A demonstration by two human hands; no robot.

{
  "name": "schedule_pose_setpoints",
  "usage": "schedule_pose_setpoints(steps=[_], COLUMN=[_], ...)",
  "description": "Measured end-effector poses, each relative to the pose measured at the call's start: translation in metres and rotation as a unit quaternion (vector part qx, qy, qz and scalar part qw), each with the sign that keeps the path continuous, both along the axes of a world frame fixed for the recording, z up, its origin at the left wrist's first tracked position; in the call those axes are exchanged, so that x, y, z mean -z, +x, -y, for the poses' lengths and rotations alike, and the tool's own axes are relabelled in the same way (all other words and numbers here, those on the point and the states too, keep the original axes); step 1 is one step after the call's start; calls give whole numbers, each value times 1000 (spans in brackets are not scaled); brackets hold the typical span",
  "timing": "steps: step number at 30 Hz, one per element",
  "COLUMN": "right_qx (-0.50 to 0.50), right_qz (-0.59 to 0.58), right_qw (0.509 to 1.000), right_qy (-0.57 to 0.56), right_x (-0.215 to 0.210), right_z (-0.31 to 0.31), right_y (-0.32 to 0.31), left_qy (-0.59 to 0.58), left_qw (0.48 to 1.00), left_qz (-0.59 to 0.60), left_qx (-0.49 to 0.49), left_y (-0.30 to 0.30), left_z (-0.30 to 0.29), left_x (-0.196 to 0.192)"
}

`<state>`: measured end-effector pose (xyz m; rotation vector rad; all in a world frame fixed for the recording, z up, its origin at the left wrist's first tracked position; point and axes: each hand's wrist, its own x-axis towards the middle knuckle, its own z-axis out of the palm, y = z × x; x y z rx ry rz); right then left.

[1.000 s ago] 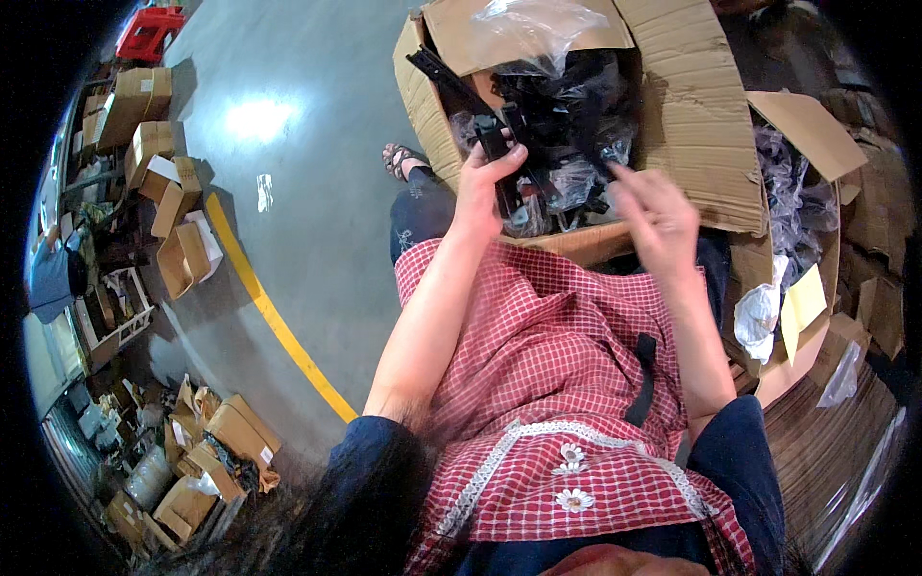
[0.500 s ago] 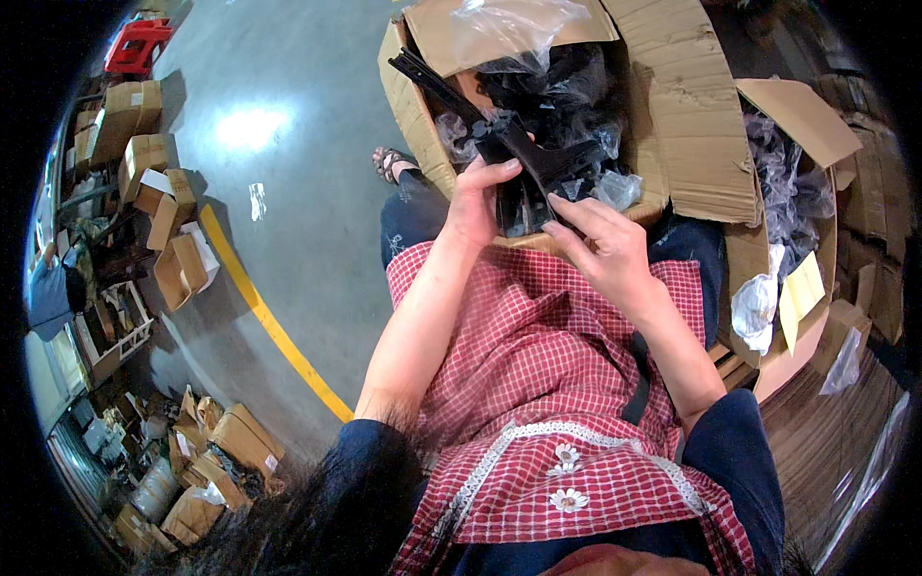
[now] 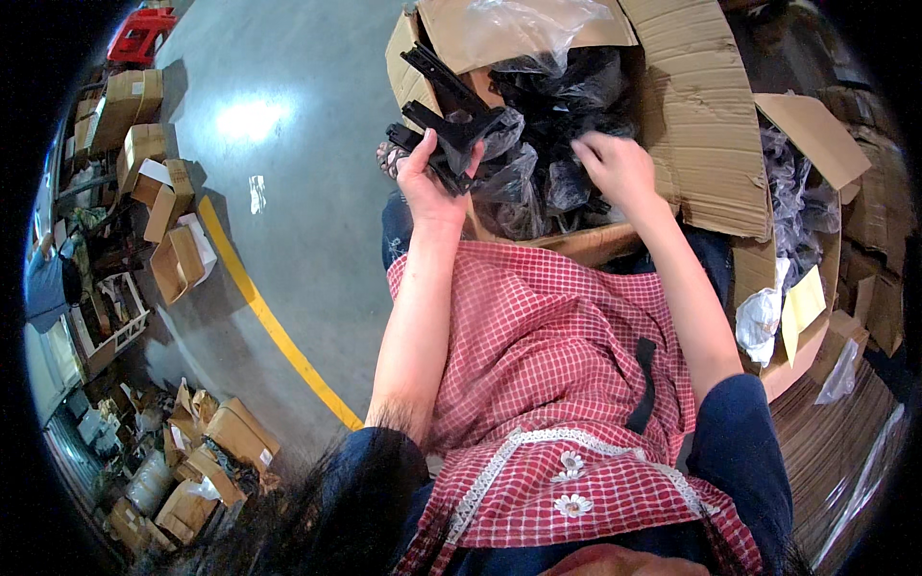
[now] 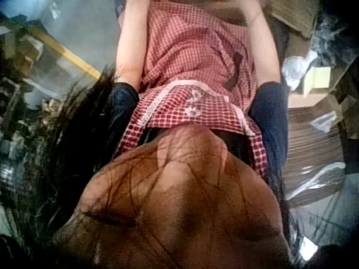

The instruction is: The person takes black plastic components from a box, wipes them with a cloth, and places them into individual plastic bags.

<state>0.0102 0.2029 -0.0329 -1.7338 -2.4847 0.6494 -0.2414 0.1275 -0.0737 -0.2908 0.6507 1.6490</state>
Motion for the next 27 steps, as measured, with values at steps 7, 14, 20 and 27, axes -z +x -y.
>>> schedule_pose_setpoints(steps=[7, 14, 20, 27], right_qx=[-112, -43, -170, 31], right_qz=[192, -157, -256, -279], right_qw=[973, 975, 952, 951], right_qy=[58, 149, 3, -134], right_x=[90, -36, -149, -150], right_z=[-88, -44, 22, 76], right_y=[-41, 16, 53, 53], left_qy=[-70, -37, 21, 96], left_qw=[992, 976, 921, 900], left_qz=[-85, -178, -157, -111], left_qx=[58, 118, 355, 411], left_y=[13, 26, 62, 120], left_z=[-4, -1, 18, 51], left_x=[-6, -17, -50, -128])
